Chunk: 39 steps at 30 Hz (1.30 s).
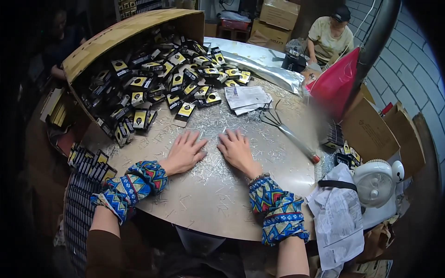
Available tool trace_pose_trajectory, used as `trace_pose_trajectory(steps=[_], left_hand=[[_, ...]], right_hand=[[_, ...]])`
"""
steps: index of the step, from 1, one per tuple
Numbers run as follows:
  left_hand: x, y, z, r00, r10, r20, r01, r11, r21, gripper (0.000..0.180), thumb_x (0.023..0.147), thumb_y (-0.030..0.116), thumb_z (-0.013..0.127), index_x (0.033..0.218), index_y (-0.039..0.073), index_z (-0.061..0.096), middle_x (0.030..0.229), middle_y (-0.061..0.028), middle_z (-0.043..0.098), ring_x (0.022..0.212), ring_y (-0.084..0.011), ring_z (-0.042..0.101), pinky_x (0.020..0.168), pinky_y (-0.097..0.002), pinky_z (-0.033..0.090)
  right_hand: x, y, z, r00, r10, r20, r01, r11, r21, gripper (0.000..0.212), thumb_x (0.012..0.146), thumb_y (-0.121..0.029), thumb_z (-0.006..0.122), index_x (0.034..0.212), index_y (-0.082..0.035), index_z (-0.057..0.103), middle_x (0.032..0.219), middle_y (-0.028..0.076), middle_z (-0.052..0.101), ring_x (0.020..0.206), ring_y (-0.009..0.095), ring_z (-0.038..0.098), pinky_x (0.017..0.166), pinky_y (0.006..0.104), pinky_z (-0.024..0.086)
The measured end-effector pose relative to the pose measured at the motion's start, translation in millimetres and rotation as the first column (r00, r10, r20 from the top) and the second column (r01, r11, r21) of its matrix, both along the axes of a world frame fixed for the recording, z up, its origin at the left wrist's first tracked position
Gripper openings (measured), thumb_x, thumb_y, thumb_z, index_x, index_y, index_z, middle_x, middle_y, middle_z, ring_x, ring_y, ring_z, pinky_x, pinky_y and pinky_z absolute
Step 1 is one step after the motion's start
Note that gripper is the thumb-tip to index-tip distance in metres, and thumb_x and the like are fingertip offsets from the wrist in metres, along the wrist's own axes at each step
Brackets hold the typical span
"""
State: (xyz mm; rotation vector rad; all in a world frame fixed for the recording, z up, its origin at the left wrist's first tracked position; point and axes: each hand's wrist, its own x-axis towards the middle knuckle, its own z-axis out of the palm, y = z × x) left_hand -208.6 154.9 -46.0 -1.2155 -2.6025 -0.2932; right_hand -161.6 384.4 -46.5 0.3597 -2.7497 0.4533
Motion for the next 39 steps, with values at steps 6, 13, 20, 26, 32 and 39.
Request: trace_pose_trajectory(steps=[6, 13, 20, 26, 32, 39], left_hand=[[-46.5, 2.6, 20.2, 0.987, 0.128, 0.097, -0.15, 0.952, 0.267, 0.031, 0.091, 0.026, 0.061, 0.116, 0.008, 0.058, 0.121, -0.0167, 0.055, 0.118, -0.0347, 0.051, 0.104, -0.0509, 0.036], [-113.1, 22.1, 37.0, 0.779, 0.554, 0.293, -0.582, 0.813, 0.009, 0.053, 0.075, 0.031, 0.074, 0.114, 0.002, 0.054, 0.118, -0.0226, 0.059, 0.115, -0.0417, 0.054, 0.091, -0.0495, 0.046], [-112.2, 3.5, 75.1, 0.669, 0.219, 0.71, -0.576, 0.757, 0.309, 0.086, 0.067, 0.021, 0.08, 0.136, 0.004, 0.033, 0.109, -0.0177, 0.062, 0.1, -0.028, 0.06, 0.082, -0.0374, 0.048], [-66.7, -46.7, 53.8, 0.733, 0.141, 0.665, -0.574, 0.653, 0.494, 0.075, 0.068, 0.024, 0.084, 0.132, 0.003, 0.051, 0.111, -0.0137, 0.06, 0.1, -0.0249, 0.057, 0.085, -0.0363, 0.046], [-20.7, -69.5, 38.4, 0.867, 0.312, 0.389, -0.349, 0.937, 0.028, 0.056, 0.071, 0.039, 0.076, 0.113, 0.003, 0.064, 0.122, -0.0209, 0.057, 0.12, -0.0366, 0.048, 0.1, -0.0458, 0.037], [1.7, -70.5, 55.1, 0.762, 0.229, 0.606, -0.47, 0.84, 0.273, 0.042, 0.092, 0.036, 0.059, 0.115, 0.002, 0.055, 0.11, -0.0159, 0.061, 0.098, -0.0319, 0.061, 0.084, -0.0452, 0.047]], right_hand=[[25.1, -15.9, 3.0, 0.99, -0.068, 0.121, 0.066, 0.998, 0.02, 0.043, 0.097, -0.039, 0.053, 0.133, -0.016, 0.053, 0.143, 0.023, 0.041, 0.133, 0.047, 0.036, 0.104, 0.0649, 0.032], [26.3, -37.2, 19.6, 0.965, 0.034, 0.26, -0.052, 0.997, 0.065, 0.043, 0.095, -0.04, 0.056, 0.132, -0.017, 0.056, 0.142, 0.017, 0.043, 0.136, 0.044, 0.034, 0.103, 0.0689, 0.029], [43.4, -39.3, 12.1, 0.98, 0.138, 0.141, -0.149, 0.986, 0.074, 0.04, 0.097, -0.036, 0.054, 0.131, -0.016, 0.056, 0.139, 0.02, 0.045, 0.134, 0.043, 0.037, 0.102, 0.0696, 0.029], [76.3, -48.5, 7.0, 0.982, 0.186, -0.028, -0.187, 0.981, -0.053, 0.029, 0.093, -0.023, 0.058, 0.121, -0.014, 0.059, 0.121, 0.015, 0.056, 0.112, 0.034, 0.052, 0.088, 0.0448, 0.047], [95.2, -59.3, 11.0, 0.997, 0.031, -0.069, -0.008, 0.951, 0.308, 0.036, 0.097, -0.034, 0.052, 0.128, -0.015, 0.054, 0.131, 0.018, 0.052, 0.118, 0.041, 0.05, 0.094, 0.054, 0.042], [135.7, -67.3, 20.4, 0.999, 0.035, -0.029, -0.026, 0.963, 0.269, 0.044, 0.095, -0.037, 0.055, 0.13, -0.011, 0.053, 0.133, 0.021, 0.051, 0.127, 0.04, 0.046, 0.099, 0.0583, 0.039]])
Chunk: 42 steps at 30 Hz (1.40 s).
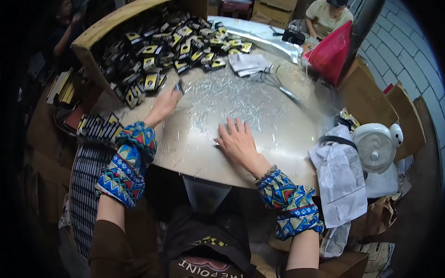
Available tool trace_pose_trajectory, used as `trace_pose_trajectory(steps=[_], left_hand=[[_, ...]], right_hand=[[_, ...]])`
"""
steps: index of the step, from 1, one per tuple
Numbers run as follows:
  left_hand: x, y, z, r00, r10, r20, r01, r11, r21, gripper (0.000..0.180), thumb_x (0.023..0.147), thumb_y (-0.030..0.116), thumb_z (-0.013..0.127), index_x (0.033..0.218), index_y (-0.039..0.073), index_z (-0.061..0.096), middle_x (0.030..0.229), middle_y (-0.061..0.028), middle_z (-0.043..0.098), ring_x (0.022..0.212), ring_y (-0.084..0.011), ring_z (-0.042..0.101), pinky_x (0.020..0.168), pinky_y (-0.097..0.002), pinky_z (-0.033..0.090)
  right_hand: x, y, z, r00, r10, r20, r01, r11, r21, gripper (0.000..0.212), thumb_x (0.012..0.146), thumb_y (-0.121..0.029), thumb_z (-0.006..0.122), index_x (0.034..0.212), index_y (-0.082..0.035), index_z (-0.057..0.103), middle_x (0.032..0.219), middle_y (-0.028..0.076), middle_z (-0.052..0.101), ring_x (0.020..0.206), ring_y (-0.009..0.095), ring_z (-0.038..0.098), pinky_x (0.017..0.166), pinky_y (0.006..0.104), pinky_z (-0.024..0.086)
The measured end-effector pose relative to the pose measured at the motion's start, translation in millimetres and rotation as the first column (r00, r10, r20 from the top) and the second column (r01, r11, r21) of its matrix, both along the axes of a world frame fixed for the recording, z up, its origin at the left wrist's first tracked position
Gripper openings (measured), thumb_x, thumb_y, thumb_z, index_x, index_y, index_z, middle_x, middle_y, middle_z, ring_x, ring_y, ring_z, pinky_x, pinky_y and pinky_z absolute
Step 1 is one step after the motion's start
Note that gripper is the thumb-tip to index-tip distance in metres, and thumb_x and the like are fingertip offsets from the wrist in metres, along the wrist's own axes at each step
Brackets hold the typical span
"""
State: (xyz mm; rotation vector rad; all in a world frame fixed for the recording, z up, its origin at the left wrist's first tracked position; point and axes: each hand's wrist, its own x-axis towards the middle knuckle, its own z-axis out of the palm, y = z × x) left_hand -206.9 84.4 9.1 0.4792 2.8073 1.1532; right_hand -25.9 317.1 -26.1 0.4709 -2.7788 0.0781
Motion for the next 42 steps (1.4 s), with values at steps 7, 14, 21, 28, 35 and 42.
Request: trace_pose_trajectory(steps=[7, 14, 21, 28, 35, 42], left_hand=[[115.8, -24.2, 23.9, 0.826, -0.31, 0.472, -0.244, 0.558, 0.793, 0.032, 0.101, 0.025, 0.047, 0.125, 0.003, 0.047, 0.107, -0.013, 0.064, 0.091, -0.0241, 0.068, 0.073, -0.0383, 0.06], [248.1, -85.8, -19.3, 0.753, -0.14, 0.642, -0.54, 0.425, 0.726, 0.02, 0.099, 0.027, 0.058, 0.105, 0.009, 0.058, 0.085, -0.0001, 0.065, 0.068, -0.009, 0.065, 0.055, -0.024, 0.056], [304.1, -103.5, -109.0, 0.528, -0.232, 0.817, -0.725, 0.378, 0.576, 0.026, 0.103, 0.029, 0.049, 0.121, 0.01, 0.055, 0.106, -0.0021, 0.065, 0.095, -0.0145, 0.065, 0.076, -0.0351, 0.057], [326.5, -98.3, -143.2, 0.395, -0.265, 0.88, -0.677, 0.564, 0.473, 0.028, 0.103, 0.026, 0.043, 0.126, 0.012, 0.047, 0.112, -0.0056, 0.06, 0.099, -0.0203, 0.065, 0.072, -0.0449, 0.06], [327.5, -76.2, -146.9, 0.468, -0.128, 0.874, -0.502, 0.776, 0.383, 0.021, 0.094, 0.019, 0.062, 0.11, 0.006, 0.06, 0.092, -0.0021, 0.062, 0.086, -0.0082, 0.06, 0.069, -0.0222, 0.049], [336.5, -55.0, -159.8, 0.518, -0.313, 0.796, -0.4, 0.734, 0.549, 0.024, 0.091, 0.013, 0.066, 0.111, 0.002, 0.06, 0.098, -0.004, 0.065, 0.086, -0.0081, 0.059, 0.071, -0.0231, 0.048]], right_hand=[[10.5, -71.4, -23.8, 0.983, 0.128, -0.13, -0.131, 0.991, -0.011, 0.046, 0.092, -0.037, 0.057, 0.131, -0.012, 0.054, 0.135, 0.017, 0.051, 0.133, 0.032, 0.044, 0.11, 0.0568, 0.032], [10.4, -15.4, -11.8, 0.993, -0.098, 0.073, 0.113, 0.965, -0.237, 0.031, 0.097, -0.024, 0.053, 0.118, -0.001, 0.054, 0.129, 0.017, 0.055, 0.123, 0.033, 0.052, 0.103, 0.0447, 0.041], [27.7, 22.1, -18.9, 0.99, -0.13, -0.057, 0.088, 0.878, -0.471, 0.028, 0.098, -0.021, 0.054, 0.121, -0.006, 0.061, 0.132, 0.016, 0.057, 0.128, 0.035, 0.05, 0.104, 0.0453, 0.04], [34.9, 35.1, -15.3, 0.979, 0.004, 0.204, 0.102, 0.855, -0.509, 0.035, 0.099, -0.025, 0.052, 0.129, -0.008, 0.058, 0.137, 0.019, 0.053, 0.133, 0.036, 0.043, 0.111, 0.0501, 0.032], [101.7, 103.8, -28.0, 0.845, -0.535, 0.024, 0.529, 0.827, -0.19, 0.045, 0.1, -0.03, 0.045, 0.138, -0.006, 0.048, 0.144, 0.026, 0.041, 0.134, 0.043, 0.037, 0.111, 0.0512, 0.028], [39.5, 2.5, -23.2, 0.969, -0.203, 0.14, 0.227, 0.957, -0.178, 0.051, 0.101, -0.036, 0.044, 0.144, -0.009, 0.042, 0.149, 0.025, 0.036, 0.14, 0.039, 0.031, 0.114, 0.0517, 0.025]])
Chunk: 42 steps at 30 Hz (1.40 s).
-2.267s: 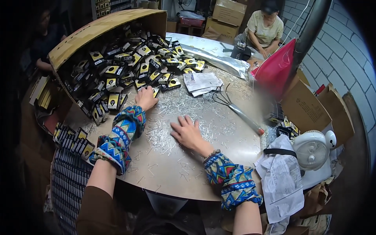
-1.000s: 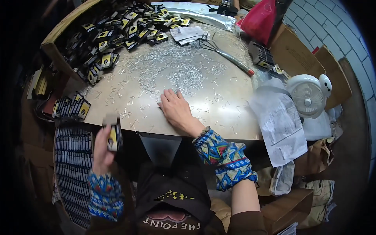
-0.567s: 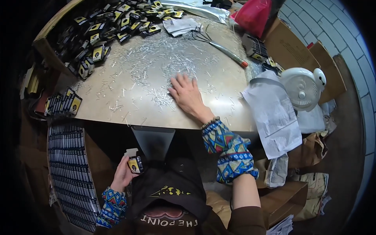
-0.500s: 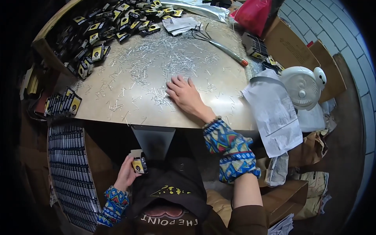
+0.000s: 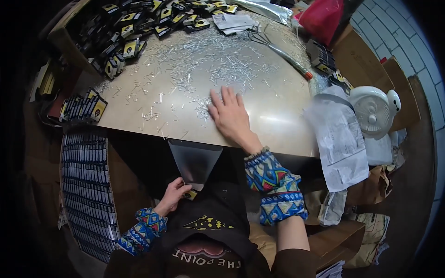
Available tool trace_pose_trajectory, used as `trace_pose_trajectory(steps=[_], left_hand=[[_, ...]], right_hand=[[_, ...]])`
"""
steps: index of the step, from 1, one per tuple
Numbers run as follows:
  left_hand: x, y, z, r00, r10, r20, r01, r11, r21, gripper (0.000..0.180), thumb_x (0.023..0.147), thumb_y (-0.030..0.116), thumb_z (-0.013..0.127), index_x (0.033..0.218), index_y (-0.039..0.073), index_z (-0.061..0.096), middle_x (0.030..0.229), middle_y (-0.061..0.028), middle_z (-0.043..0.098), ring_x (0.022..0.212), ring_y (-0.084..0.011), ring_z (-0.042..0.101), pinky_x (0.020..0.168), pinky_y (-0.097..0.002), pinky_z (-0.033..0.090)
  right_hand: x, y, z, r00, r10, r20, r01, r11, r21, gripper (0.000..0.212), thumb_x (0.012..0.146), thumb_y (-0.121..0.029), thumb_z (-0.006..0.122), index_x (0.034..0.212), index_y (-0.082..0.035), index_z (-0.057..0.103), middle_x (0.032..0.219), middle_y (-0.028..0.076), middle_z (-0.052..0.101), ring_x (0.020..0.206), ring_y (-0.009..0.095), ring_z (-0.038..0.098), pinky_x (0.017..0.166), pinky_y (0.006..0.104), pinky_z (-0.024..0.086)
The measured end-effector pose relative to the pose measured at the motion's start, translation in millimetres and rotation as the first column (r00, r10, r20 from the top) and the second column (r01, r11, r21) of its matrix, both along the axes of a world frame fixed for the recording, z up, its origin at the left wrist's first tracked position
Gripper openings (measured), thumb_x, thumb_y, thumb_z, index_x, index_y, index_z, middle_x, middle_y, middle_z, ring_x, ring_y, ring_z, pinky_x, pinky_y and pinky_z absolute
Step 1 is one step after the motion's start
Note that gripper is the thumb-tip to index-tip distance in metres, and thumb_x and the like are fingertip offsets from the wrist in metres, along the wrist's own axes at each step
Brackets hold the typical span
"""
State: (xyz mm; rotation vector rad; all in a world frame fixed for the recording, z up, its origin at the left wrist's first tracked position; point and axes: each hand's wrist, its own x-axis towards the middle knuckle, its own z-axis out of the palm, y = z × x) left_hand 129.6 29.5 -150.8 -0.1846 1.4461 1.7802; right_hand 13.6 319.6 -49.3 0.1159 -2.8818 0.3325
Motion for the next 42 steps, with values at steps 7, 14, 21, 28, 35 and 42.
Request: trace_pose_trajectory(steps=[7, 14, 21, 28, 35, 42], left_hand=[[4.5, 10.3, 21.4, 0.969, 0.149, 0.195, -0.165, 0.984, 0.068, 0.023, 0.091, 0.009, 0.063, 0.112, 0.005, 0.057, 0.097, -0.0022, 0.065, 0.082, -0.0084, 0.063, 0.063, -0.0203, 0.051], [21.4, 17.0, 17.1, 0.936, 0.268, 0.229, -0.275, 0.961, -0.001, 0.018, 0.089, 0.007, 0.062, 0.107, 0.007, 0.058, 0.086, 0.0007, 0.064, 0.075, -0.0061, 0.061, 0.051, -0.018, 0.042], [19.3, 19.9, 31.2, 0.916, 0.329, 0.228, -0.336, 0.942, -0.007, 0.017, 0.09, 0.005, 0.058, 0.107, 0.006, 0.058, 0.087, -0.0002, 0.062, 0.075, -0.0085, 0.06, 0.057, -0.0207, 0.046], [31.6, 18.2, 26.4, 0.993, 0.084, -0.085, -0.09, 0.994, -0.069, 0.052, 0.082, 0.009, 0.069, 0.127, 0.002, 0.046, 0.111, -0.0071, 0.062, 0.099, -0.0161, 0.058, 0.091, -0.0297, 0.046], [41.7, 12.5, 11.0, 0.669, -0.336, -0.664, -0.134, 0.824, -0.551, 0.079, 0.074, 0.014, 0.075, 0.137, -0.003, 0.032, 0.12, -0.0228, 0.051, 0.108, -0.0413, 0.055, 0.09, -0.0437, 0.049], [39.6, -35.9, 26.6, 0.638, -0.399, -0.659, -0.131, 0.786, -0.604, 0.079, 0.07, 0.009, 0.074, 0.14, 0.006, 0.037, 0.115, -0.0192, 0.055, 0.104, -0.0395, 0.058, 0.087, -0.043, 0.05]], right_hand=[[-21.3, -34.2, 7.6, 0.985, -0.022, -0.169, 0.005, 0.995, -0.095, 0.043, 0.099, -0.034, 0.05, 0.136, -0.013, 0.053, 0.142, 0.025, 0.044, 0.134, 0.043, 0.039, 0.111, 0.0508, 0.03], [17.5, -95.8, -9.6, 0.989, -0.013, -0.145, 0.0, 0.996, -0.089, 0.046, 0.099, -0.029, 0.049, 0.132, 0.003, 0.049, 0.142, 0.028, 0.043, 0.134, 0.042, 0.038, 0.111, 0.0506, 0.031], [85.6, -115.8, 23.8, 0.985, 0.171, 0.034, -0.168, 0.982, -0.088, 0.051, 0.098, -0.026, 0.052, 0.132, 0.011, 0.045, 0.139, 0.034, 0.041, 0.133, 0.049, 0.038, 0.109, 0.0478, 0.036], [108.4, -75.3, 22.7, 0.972, 0.224, 0.072, -0.152, 0.83, -0.537, 0.032, 0.077, 0.009, 0.053, 0.106, -0.001, 0.064, 0.102, 0.016, 0.06, 0.095, 0.033, 0.06, 0.082, 0.038, 0.05], [151.5, -119.4, -33.1, 0.829, 0.469, 0.306, -0.34, 0.856, -0.39, 0.04, 0.08, -0.001, 0.061, 0.119, 0.002, 0.059, 0.107, 0.019, 0.06, 0.097, 0.036, 0.061, 0.081, 0.0391, 0.053], [146.1, -92.6, -10.7, 0.839, 0.537, 0.087, -0.335, 0.636, -0.695, 0.047, 0.084, -0.014, 0.073, 0.126, 0.002, 0.057, 0.124, 0.021, 0.06, 0.105, 0.036, 0.064, 0.087, 0.0388, 0.054]])
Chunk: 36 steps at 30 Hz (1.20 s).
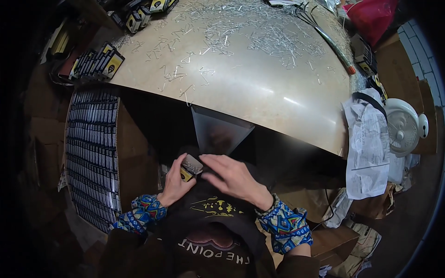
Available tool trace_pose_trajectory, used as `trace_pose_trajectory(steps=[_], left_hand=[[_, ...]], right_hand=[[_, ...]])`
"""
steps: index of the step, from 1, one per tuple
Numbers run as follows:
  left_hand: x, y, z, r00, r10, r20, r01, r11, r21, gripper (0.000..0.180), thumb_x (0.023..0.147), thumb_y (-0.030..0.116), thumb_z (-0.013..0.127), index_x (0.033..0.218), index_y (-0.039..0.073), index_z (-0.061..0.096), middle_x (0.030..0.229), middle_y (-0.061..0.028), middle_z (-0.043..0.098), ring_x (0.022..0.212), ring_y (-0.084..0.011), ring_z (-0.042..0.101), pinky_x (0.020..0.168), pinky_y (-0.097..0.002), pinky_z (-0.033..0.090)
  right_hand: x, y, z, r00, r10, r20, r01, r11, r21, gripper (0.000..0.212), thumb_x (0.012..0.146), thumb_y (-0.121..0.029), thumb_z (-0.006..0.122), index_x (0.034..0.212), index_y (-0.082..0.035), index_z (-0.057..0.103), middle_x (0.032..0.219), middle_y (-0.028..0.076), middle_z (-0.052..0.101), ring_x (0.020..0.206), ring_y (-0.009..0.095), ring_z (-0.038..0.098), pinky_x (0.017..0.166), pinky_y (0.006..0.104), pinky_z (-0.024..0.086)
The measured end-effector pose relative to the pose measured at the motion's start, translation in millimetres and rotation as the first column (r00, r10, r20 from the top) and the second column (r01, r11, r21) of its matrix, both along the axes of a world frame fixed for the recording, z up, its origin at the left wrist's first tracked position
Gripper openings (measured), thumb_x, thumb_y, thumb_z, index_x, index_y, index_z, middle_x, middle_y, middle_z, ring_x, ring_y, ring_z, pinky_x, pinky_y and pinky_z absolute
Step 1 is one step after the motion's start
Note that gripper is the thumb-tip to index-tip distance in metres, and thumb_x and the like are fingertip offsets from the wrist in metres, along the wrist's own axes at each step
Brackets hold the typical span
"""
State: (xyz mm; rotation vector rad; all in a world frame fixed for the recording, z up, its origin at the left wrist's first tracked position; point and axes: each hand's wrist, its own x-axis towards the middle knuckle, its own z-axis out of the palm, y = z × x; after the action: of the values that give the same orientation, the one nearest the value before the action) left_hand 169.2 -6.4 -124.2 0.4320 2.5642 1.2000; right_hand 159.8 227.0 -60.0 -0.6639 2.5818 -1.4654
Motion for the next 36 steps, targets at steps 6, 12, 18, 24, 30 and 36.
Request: trace_pose_trajectory(steps=[6, 12, 18, 24, 30, 36], left_hand=[[-20.9, 40.4, 41.7, 0.981, 0.13, -0.145, -0.091, 0.965, 0.247, 0.088, 0.068, 0.01, 0.082, 0.142, 0.004, 0.034, 0.121, -0.0213, 0.056, 0.108, -0.0384, 0.06, 0.089, -0.0411, 0.051], [-36.2, 49.2, 44.1, 0.982, 0.16, 0.105, -0.191, 0.842, 0.504, 0.087, 0.072, 0.007, 0.079, 0.143, 0.005, 0.031, 0.122, -0.0163, 0.057, 0.109, -0.0263, 0.06, 0.092, -0.0365, 0.049], [-41.6, 62.9, 52.5, 0.984, 0.141, 0.11, -0.178, 0.832, 0.526, 0.085, 0.072, 0.008, 0.079, 0.143, 0.006, 0.032, 0.12, -0.0175, 0.059, 0.109, -0.0276, 0.061, 0.092, -0.0367, 0.049], [-48.8, 66.2, 69.6, 0.983, 0.173, 0.069, -0.186, 0.887, 0.423, 0.085, 0.072, 0.013, 0.082, 0.142, 0.005, 0.035, 0.12, -0.016, 0.059, 0.11, -0.0237, 0.06, 0.093, -0.0349, 0.048], [-49.4, 70.2, 80.1, 0.994, 0.112, 0.005, -0.106, 0.915, 0.389, 0.085, 0.073, 0.012, 0.081, 0.142, 0.005, 0.032, 0.122, -0.0217, 0.058, 0.111, -0.0339, 0.061, 0.091, -0.0394, 0.051], [-48.0, 74.0, 68.9, 0.99, 0.107, -0.09, -0.065, 0.923, 0.379, 0.08, 0.074, 0.014, 0.081, 0.137, 0.007, 0.032, 0.117, -0.0212, 0.058, 0.101, -0.0344, 0.064, 0.082, -0.0399, 0.054]], right_hand=[[-7.6, -27.4, 1.7, 0.923, -0.384, -0.008, 0.377, 0.91, -0.172, 0.059, 0.081, -0.008, 0.076, 0.134, 0.0, 0.051, 0.121, 0.019, 0.064, 0.102, 0.027, 0.067, 0.086, 0.0339, 0.054], [-14.7, -8.7, 23.3, 0.946, -0.281, 0.16, 0.309, 0.931, -0.196, 0.012, 0.084, -0.005, 0.073, 0.093, 0.002, 0.068, 0.083, 0.01, 0.062, 0.07, 0.017, 0.061, 0.062, 0.0271, 0.048], [-31.5, -2.1, 46.9, 0.915, -0.26, -0.31, 0.248, 0.966, -0.076, 0.032, 0.075, -0.005, 0.08, 0.102, -0.002, 0.064, 0.106, 0.013, 0.06, 0.087, 0.022, 0.062, 0.074, 0.03, 0.05], [-25.6, -2.2, 29.9, 0.812, -0.486, -0.323, 0.43, 0.873, -0.231, 0.02, 0.077, -0.001, 0.074, 0.096, -0.001, 0.068, 0.115, 0.018, 0.06, 0.095, 0.027, 0.063, 0.079, 0.033, 0.052], [-12.9, -2.7, 25.3, 0.809, -0.478, -0.342, 0.419, 0.877, -0.234, 0.03, 0.081, -0.011, 0.073, 0.109, -0.002, 0.069, 0.122, 0.023, 0.061, 0.102, 0.036, 0.062, 0.085, 0.0377, 0.052], [-16.9, -7.8, 19.9, 0.865, -0.349, -0.36, 0.345, 0.935, -0.076, 0.03, 0.083, -0.004, 0.073, 0.112, 0.002, 0.068, 0.117, 0.02, 0.065, 0.1, 0.028, 0.065, 0.084, 0.0325, 0.053]])
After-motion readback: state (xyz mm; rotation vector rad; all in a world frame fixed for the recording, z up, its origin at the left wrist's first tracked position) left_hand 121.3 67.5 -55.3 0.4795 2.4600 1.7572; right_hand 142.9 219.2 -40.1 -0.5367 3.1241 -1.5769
